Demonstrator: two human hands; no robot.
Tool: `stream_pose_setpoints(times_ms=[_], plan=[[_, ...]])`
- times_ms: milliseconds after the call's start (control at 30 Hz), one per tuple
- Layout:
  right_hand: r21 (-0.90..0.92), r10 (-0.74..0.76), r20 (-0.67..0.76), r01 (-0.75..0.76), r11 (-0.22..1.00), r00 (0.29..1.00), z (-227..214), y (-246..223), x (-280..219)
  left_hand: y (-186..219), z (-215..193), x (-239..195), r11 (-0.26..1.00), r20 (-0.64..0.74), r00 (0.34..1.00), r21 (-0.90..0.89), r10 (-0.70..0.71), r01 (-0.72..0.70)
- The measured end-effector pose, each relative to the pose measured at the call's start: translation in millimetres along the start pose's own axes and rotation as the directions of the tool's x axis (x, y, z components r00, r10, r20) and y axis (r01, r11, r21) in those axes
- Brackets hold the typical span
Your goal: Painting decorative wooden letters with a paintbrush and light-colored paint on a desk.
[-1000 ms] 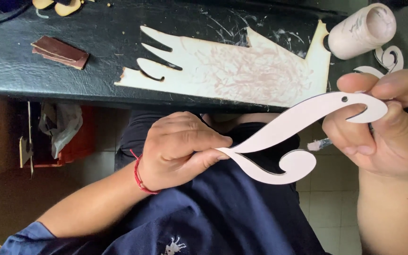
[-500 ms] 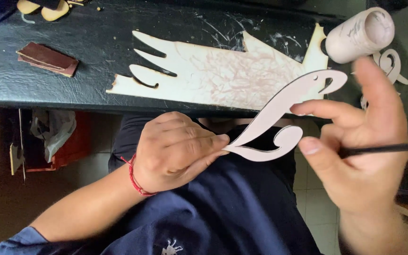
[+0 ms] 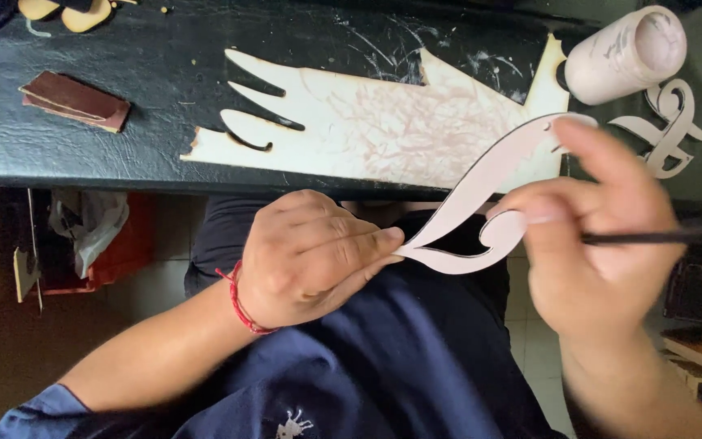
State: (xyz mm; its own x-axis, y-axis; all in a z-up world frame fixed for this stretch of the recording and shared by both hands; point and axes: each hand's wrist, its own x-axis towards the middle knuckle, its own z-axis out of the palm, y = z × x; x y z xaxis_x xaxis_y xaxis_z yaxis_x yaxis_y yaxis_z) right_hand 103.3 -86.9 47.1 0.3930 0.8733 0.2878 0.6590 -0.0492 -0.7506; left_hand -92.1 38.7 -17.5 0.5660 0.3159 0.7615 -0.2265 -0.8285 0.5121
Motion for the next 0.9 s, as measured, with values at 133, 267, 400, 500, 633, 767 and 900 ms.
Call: stream_pose_setpoints(times_ms=[133,267,400,500,633,767,900], plan=[[0.153,-0.052,-0.036,0.057,0.987,0.998,-5.7,7.2,3.0,-1.3,0.3,-0.8,0.999,-0.013,1.000,-0.038,-0.028,0.027],[0.176,-0.046,-0.011,0.048,0.983,0.999,-10.0,10.1,3.7,-3.2,3.2,-3.3,0.998,0.000,1.000,-0.063,-0.026,0.026],[0.135,-0.080,-0.068,0.088,0.987,0.994,-10.0,17.1,-7.1,-2.6,3.8,-1.9,0.997,-0.013,1.000,-0.078,-0.013,0.012],[0.009,-0.178,0.042,0.177,0.984,0.983,-12.1,24.9,-14.0,-2.8,4.6,-1.4,0.998,-0.024,1.000,-0.065,0.003,-0.005],[-0.084,-0.158,0.167,0.174,0.981,0.973,-16.4,30.3,-22.4,-2.4,4.5,-1.7,0.999,-0.019,1.000,-0.050,0.006,-0.007],[-0.117,-0.162,0.185,0.185,0.976,0.969,-16.2,22.5,-22.6,-1.6,4.9,-3.9,0.999,-0.019,1.000,-0.048,0.002,-0.003],[-0.031,-0.037,0.109,0.040,0.999,0.993,-8.2,16.5,-22.0,-0.3,4.7,-3.7,0.999,-0.026,1.000,-0.040,0.008,-0.009]])
